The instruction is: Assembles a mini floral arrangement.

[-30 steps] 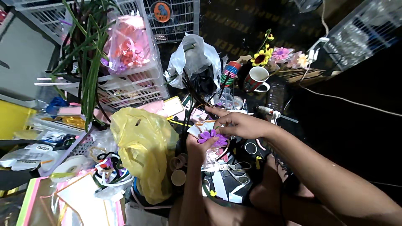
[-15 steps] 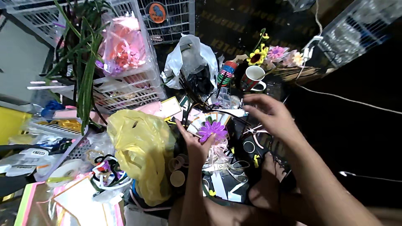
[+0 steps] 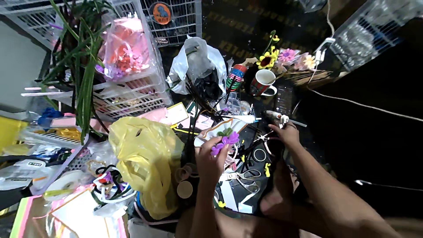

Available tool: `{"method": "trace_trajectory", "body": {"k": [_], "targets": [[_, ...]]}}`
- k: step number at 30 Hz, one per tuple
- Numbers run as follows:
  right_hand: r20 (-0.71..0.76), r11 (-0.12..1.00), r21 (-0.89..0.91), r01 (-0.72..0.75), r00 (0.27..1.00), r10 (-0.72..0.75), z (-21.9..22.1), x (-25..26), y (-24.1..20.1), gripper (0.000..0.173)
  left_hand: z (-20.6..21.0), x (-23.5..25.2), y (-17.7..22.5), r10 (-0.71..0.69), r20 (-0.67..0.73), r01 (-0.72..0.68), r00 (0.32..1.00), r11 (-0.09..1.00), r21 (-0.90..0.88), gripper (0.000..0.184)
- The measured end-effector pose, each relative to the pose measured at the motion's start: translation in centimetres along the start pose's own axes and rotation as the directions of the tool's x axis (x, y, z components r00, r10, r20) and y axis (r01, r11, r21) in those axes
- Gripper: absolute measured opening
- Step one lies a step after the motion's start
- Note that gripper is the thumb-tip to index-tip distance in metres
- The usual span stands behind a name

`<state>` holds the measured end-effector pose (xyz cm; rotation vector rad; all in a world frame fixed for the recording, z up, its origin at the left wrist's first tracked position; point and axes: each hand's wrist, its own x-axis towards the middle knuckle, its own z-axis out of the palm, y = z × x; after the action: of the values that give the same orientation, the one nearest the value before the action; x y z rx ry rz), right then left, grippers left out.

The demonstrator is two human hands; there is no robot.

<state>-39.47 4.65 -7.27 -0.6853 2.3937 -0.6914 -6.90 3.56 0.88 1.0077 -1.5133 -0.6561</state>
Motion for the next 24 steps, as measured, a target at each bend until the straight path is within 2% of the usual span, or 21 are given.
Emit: {"method": "trace_trajectory", "body": {"k": [2, 5, 7, 9, 12, 14, 17, 20, 24], "targets": [[-0.018, 1.000, 0.017, 0.020, 1.000, -0.020, 0.1, 0.5, -0.5, 0.051, 0.1, -0.3, 0.6, 0.036, -0.010, -0.037, 0.999, 0.998, -0.055, 0.017], [-0.113, 0.962, 0.260, 0.081, 0.992, -0.053, -1.0, -1.5, -2.1, 0.043, 0.2, -0.9, 1.5, 0.024, 0.001, -0.023, 1.000, 0.988, -0.151, 0.014], [-0.189, 0.848, 0.491, 0.201, 0.974, -0.121, -2.3, -4.2, -3.3, 0.035, 0.5, -1.4, 1.6, 0.065, 0.027, -0.061, 0.997, 0.986, -0.154, 0.014], [-0.196, 0.671, 0.676, 0.305, 0.952, -0.236, -4.2, -7.8, -4.7, 0.022, 0.9, -2.0, 1.5, 0.118, 0.026, -0.113, 0.993, 0.984, -0.141, 0.014], [-0.061, 0.528, 0.766, 0.366, 0.859, -0.508, -8.2, -12.3, -5.4, 0.018, 1.4, -2.7, 1.6, 0.155, 0.016, -0.151, 0.988, 0.979, -0.136, 0.018], [0.037, 0.510, 0.751, 0.419, 0.745, -0.666, -10.7, -14.4, -5.2, 0.027, 1.6, -2.8, 1.8, 0.172, 0.008, -0.170, 0.985, 0.975, -0.141, 0.019], [0.047, 0.502, 0.600, 0.623, 0.599, -0.800, -12.6, -17.0, -5.2, 0.024, 1.7, -3.0, 1.8, 0.171, 0.022, -0.163, 0.985, 0.966, -0.201, 0.021], [0.057, 0.524, 0.408, 0.748, 0.552, -0.832, -12.6, -18.7, -6.1, 0.025, 1.9, -3.2, 1.5, 0.178, 0.017, -0.170, 0.984, 0.960, -0.223, 0.020], [0.055, 0.523, 0.327, 0.787, 0.536, -0.842, -11.2, -19.2, -6.9, 0.023, 1.9, -3.3, 1.5, 0.194, 0.018, -0.187, 0.981, 0.962, -0.197, 0.022]]}}
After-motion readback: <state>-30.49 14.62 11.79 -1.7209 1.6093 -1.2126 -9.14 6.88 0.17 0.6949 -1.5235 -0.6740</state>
